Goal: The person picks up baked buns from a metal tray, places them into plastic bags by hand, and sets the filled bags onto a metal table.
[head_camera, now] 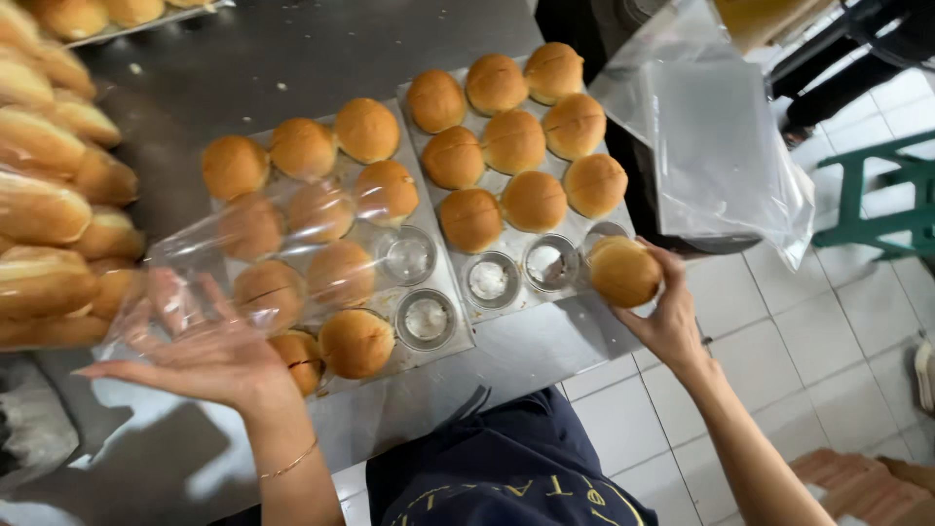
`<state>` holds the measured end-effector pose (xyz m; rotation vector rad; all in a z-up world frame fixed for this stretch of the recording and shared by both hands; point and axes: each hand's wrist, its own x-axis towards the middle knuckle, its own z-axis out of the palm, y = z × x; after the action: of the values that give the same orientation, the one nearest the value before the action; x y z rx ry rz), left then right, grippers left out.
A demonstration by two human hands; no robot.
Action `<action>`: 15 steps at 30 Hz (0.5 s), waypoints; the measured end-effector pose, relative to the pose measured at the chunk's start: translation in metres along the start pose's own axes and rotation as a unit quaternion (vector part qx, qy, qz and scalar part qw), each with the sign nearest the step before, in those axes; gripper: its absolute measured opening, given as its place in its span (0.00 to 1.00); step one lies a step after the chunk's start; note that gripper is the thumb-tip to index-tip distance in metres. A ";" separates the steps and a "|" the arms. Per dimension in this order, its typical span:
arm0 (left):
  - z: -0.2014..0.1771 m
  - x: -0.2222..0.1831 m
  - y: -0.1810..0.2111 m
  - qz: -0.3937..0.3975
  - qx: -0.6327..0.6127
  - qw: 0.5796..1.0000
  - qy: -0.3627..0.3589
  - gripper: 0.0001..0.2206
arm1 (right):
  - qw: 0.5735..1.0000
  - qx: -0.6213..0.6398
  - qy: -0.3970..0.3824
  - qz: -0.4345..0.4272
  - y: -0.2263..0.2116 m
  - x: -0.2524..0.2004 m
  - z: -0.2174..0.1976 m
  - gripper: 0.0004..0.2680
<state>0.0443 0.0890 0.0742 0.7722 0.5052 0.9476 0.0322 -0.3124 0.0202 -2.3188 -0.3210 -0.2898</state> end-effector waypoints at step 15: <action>0.014 -0.056 -0.007 0.031 -0.147 0.920 -0.362 0.29 | 0.933 0.291 -0.190 -0.096 -0.232 0.083 0.103 0.26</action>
<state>0.0296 0.0337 0.0808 0.8012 -0.3066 0.7025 0.0484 -0.0694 0.1296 -1.7398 -0.7240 0.1557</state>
